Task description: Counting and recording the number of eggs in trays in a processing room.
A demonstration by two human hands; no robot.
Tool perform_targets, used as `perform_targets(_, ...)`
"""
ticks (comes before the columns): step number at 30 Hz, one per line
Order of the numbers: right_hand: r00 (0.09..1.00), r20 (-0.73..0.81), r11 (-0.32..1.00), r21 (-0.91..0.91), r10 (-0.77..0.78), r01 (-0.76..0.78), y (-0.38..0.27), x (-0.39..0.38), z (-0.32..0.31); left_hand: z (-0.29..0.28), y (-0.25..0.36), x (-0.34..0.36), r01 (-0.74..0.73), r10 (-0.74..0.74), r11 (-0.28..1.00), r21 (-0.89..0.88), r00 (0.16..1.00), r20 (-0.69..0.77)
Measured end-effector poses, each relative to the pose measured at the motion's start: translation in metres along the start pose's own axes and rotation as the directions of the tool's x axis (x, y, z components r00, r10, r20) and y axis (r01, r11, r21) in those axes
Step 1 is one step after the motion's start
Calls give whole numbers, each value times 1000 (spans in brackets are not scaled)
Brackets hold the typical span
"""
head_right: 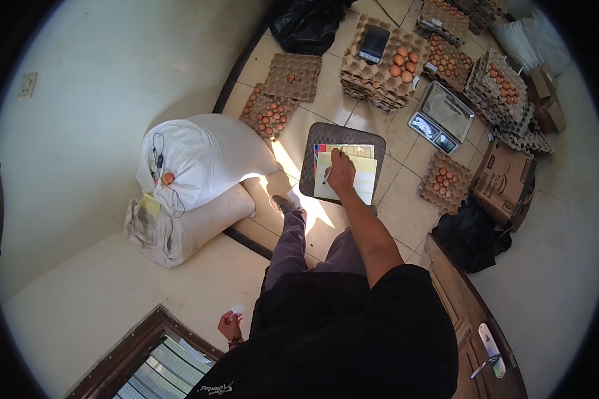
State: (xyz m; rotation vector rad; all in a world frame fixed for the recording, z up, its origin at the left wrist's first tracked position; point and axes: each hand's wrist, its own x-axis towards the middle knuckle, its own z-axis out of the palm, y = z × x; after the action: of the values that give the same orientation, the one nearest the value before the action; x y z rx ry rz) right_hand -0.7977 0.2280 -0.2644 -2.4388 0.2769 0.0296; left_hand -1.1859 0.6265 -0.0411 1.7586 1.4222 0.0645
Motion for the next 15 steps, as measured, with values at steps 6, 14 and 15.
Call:
perform_targets(6,929,352,878,-400,-117,262,21,20,34,-20,-2,142,-166,148,981,97,974,173)
perform_targets(14,922,383,765,-580,-45,279,-9,47,18,10,34,228,-27,21,999,36,989,145)
perform_targets(15,920,389,814,-519,-48,262,6,57,13,19,29,232,-1,-6,999,42,989,147)
